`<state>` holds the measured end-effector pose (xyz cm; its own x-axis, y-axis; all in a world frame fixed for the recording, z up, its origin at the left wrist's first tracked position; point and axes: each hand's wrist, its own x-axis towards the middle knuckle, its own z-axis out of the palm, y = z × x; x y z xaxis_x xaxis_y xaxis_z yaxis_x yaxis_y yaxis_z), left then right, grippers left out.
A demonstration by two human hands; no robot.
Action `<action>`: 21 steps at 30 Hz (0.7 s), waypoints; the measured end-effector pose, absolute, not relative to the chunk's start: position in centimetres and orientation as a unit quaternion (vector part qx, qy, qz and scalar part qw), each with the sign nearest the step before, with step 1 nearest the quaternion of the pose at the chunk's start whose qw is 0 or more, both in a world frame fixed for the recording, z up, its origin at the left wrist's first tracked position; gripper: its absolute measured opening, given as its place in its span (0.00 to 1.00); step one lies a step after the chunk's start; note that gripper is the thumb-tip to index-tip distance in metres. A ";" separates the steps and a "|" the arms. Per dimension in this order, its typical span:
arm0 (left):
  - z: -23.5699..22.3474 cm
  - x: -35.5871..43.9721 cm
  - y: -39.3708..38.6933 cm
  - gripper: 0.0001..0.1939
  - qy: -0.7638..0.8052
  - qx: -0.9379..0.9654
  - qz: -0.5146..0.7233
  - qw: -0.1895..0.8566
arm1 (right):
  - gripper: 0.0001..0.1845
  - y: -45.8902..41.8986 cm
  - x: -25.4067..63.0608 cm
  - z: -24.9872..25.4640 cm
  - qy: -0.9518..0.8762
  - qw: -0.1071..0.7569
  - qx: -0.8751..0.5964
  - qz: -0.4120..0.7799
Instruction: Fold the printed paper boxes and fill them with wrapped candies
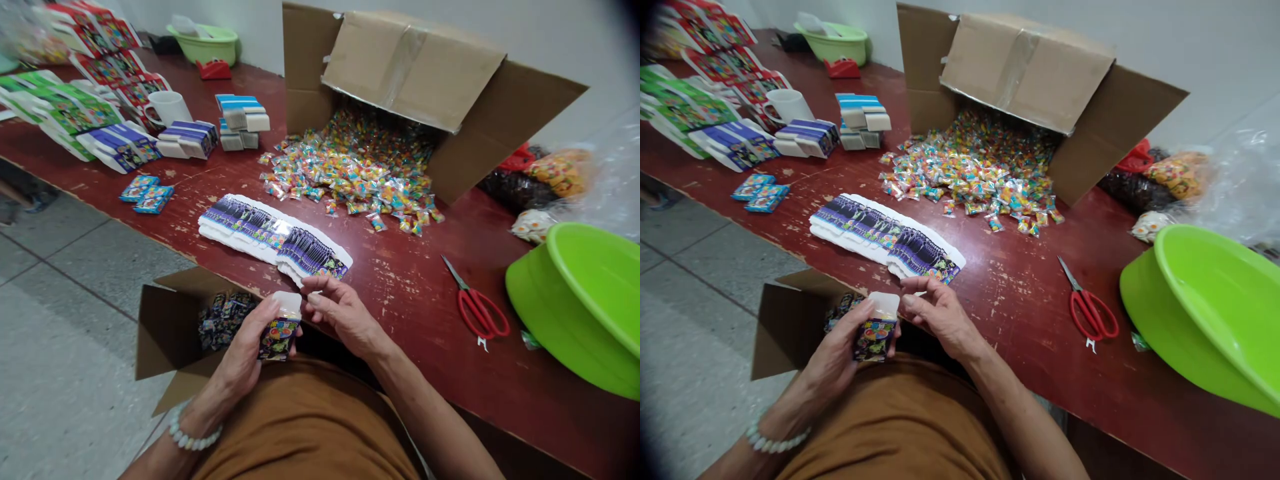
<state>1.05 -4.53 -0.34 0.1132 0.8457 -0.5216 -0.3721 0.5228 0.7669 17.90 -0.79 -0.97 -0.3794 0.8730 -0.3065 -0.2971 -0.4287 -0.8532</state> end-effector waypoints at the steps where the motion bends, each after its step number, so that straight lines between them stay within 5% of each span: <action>1: -0.3 1.2 -4.6 0.27 0.506 0.230 0.431 0.711 | 0.25 -0.8 17.8 -0.9 -0.372 0.386 -0.386 0.751; 8: -0.8 1.6 -5.0 0.21 0.475 0.286 0.452 0.699 | 0.16 -1.1 16.5 -1.7 -0.407 0.374 -0.382 0.741; 15: 0.1 1.1 -4.2 0.25 0.407 0.160 0.404 0.804 | 0.06 -1.8 17.2 -1.5 -0.652 0.440 -0.355 0.506; 21: 0.4 1.8 -4.2 0.28 0.424 0.166 0.445 0.771 | 0.08 -1.6 16.5 -1.2 -0.526 0.406 -0.385 0.640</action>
<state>1.83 -4.18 0.38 0.2445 0.8275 -0.5054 -0.5453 0.5483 0.6340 16.55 -1.58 -1.18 -0.3727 0.9256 -0.0654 -0.1149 -0.1160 -0.9866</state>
